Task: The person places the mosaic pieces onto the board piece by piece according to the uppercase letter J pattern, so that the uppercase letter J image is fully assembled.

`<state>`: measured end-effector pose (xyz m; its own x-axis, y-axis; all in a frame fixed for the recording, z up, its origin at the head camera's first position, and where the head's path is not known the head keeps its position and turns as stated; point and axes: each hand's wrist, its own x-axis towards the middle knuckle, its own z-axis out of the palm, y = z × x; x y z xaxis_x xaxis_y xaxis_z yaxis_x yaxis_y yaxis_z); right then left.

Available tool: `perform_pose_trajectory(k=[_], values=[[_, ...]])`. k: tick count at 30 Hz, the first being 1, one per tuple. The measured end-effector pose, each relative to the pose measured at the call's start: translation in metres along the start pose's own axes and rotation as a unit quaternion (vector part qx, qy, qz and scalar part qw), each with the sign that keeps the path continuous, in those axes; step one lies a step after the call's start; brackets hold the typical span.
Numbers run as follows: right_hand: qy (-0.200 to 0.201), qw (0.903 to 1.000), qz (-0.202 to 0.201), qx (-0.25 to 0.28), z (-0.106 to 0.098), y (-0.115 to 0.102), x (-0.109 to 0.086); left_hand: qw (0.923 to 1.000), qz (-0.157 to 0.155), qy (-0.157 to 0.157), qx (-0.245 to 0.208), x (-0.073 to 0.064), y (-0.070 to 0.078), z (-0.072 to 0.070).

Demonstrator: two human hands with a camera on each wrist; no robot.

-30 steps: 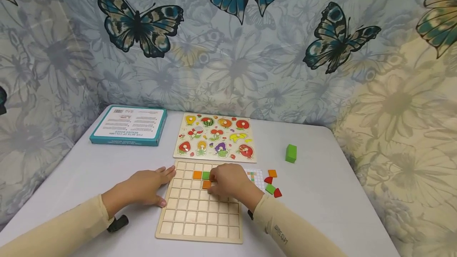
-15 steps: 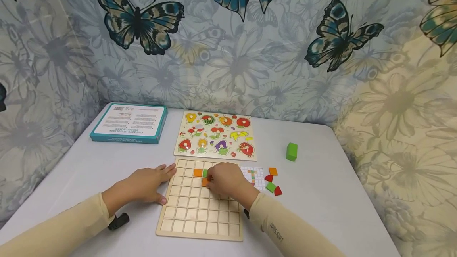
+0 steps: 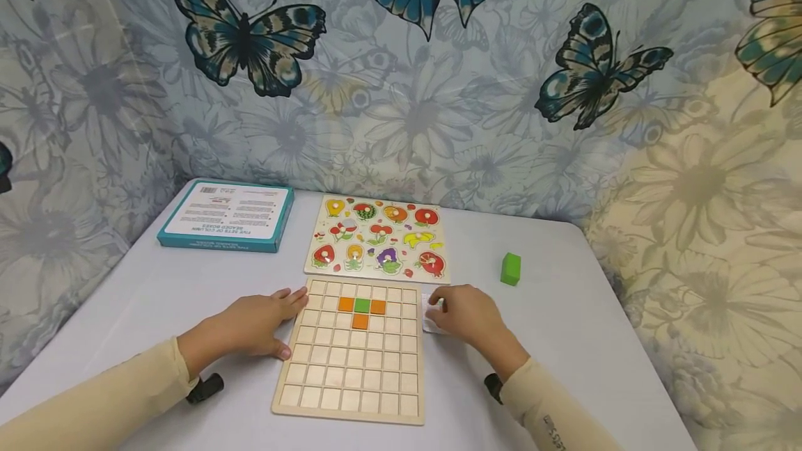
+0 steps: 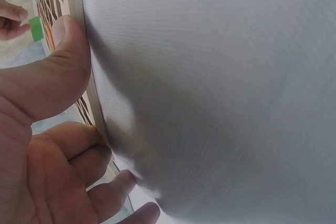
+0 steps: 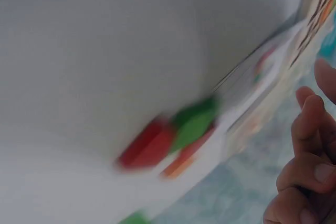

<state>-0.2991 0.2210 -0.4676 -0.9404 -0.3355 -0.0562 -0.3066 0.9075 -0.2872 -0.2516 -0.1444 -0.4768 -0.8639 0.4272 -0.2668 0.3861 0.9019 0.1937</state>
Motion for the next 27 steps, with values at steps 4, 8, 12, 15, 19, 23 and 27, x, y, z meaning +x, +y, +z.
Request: perform_pose_trajectory(k=[4, 8, 12, 15, 19, 23, 27], values=[[-0.018, 0.9979, 0.060, -0.011, -0.009, 0.034, -0.017, 1.0000, -0.001, 0.004, -0.008, -0.002, 0.000, 0.001], [-0.037, 0.9939, 0.101, -0.025, -0.008, 0.056, -0.035, 0.9998, 0.000, 0.003, -0.017, -0.003, 0.001, 0.004], [-0.029, 0.9932, 0.111, -0.021, -0.005, 0.065, -0.045, 0.9999, 0.000, 0.003, -0.011, -0.002, 0.001, 0.006], [-0.017, 0.9940, 0.106, -0.021, -0.004, 0.066, -0.046, 1.0000, -0.005, 0.002, -0.005, 0.000, 0.000, 0.007], [-0.016, 0.9948, 0.098, -0.022, -0.004, 0.067, -0.044, 0.9999, -0.009, 0.000, -0.007, 0.003, -0.002, 0.008], [-0.015, 0.9952, 0.094, -0.021, -0.004, 0.066, -0.044, 0.9999, -0.009, -0.001, -0.009, 0.003, -0.003, 0.008], [0.000, 0.9964, 0.085, -0.009, -0.006, 0.063, -0.044, 0.9999, -0.007, -0.001, -0.008, 0.003, -0.003, 0.006]])
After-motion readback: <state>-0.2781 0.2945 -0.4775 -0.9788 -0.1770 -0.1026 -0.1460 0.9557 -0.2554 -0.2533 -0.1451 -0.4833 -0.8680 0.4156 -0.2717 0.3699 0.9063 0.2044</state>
